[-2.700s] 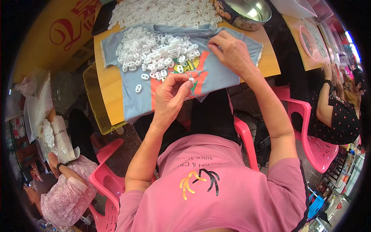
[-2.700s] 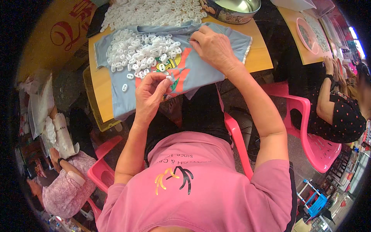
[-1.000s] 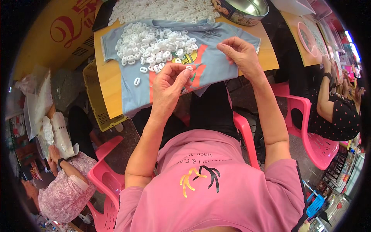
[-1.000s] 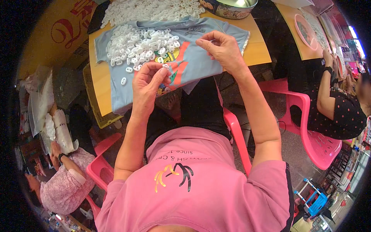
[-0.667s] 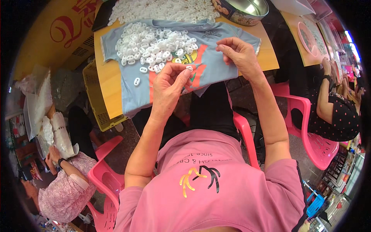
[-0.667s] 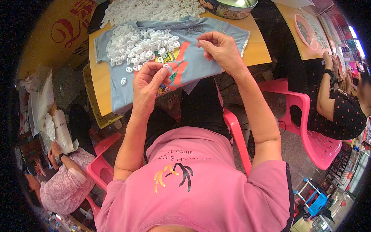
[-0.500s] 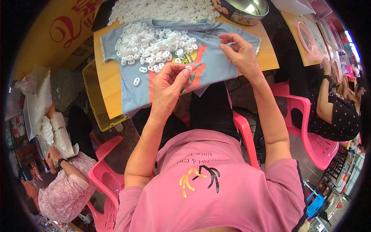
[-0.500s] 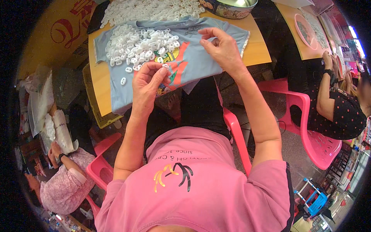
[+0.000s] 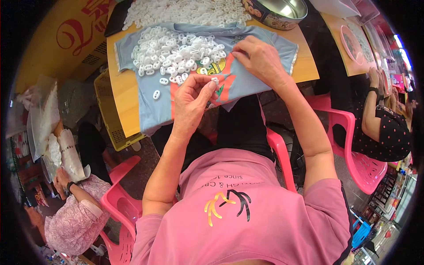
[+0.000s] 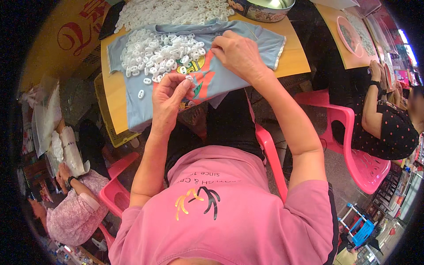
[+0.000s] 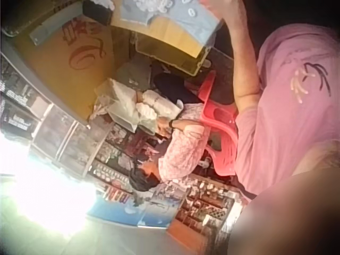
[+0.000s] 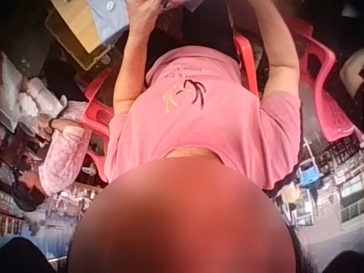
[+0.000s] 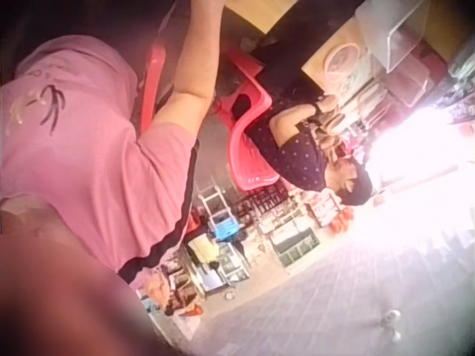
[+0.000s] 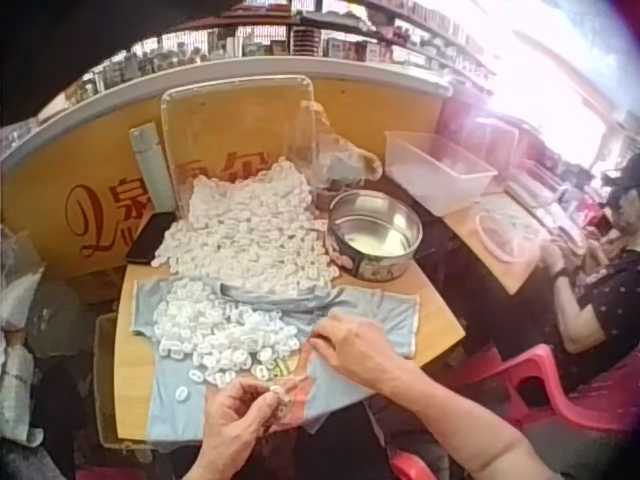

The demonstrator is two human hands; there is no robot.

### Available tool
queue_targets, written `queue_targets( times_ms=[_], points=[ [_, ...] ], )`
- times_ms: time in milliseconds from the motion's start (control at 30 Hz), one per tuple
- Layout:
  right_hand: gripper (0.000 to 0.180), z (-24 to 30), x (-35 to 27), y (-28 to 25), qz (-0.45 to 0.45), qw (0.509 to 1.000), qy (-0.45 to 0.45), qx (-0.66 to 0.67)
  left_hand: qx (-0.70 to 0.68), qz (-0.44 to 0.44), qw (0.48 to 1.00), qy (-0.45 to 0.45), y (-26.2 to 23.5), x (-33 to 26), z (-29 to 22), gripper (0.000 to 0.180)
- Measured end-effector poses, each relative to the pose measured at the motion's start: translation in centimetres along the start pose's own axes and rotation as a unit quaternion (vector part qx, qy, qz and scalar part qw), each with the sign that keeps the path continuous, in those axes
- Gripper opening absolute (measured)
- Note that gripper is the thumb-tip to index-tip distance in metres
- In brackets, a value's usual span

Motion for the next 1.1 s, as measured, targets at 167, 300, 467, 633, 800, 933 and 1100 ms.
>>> queue_targets(
  times_ms=[167,300,467,633,800,933,1100],
  points=[
    [0.012,0.5,0.6,0.7,0.004,0.997,-0.038,-0.068,0.006,-0.004,1.0,-0.008,-0.1,0.0,0.4,0.011],
    [0.012,0.6,0.8,0.8,0.012,0.995,-0.058,-0.08,0.006,-0.002,1.0,-0.004,-0.2,-0.1,0.5,0.011],
    [0.016,-1.1,0.6,-0.1,0.001,0.992,0.021,0.124,-0.006,0.005,1.0,-0.004,-0.3,0.0,0.0,0.011],
    [0.019,-1.8,-0.4,-0.7,0.057,0.897,0.234,0.371,-0.014,0.005,1.0,-0.006,-0.2,0.0,-0.1,0.01],
    [0.028,-0.9,-1.7,-1.3,0.062,0.776,0.307,0.548,-0.019,0.002,1.0,-0.009,-0.4,-0.1,0.1,0.011],
    [0.031,-0.4,-2.1,-1.7,0.072,0.711,0.298,0.633,-0.008,-0.01,1.0,-0.014,-0.4,-0.1,0.0,0.011],
    [0.029,0.5,-2.3,-2.6,0.076,0.688,0.288,0.662,-0.003,-0.014,1.0,-0.008,-0.3,0.0,0.0,0.012]
  ],
)
Point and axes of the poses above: each hand's wrist, its own x-axis towards the middle knuckle, its own y-axis out of the palm, z = x × y, the point moved 3 cm from there along x, towards the middle knuckle, and after that the axes turned 3 degrees about -z, right-handed, at the moved point
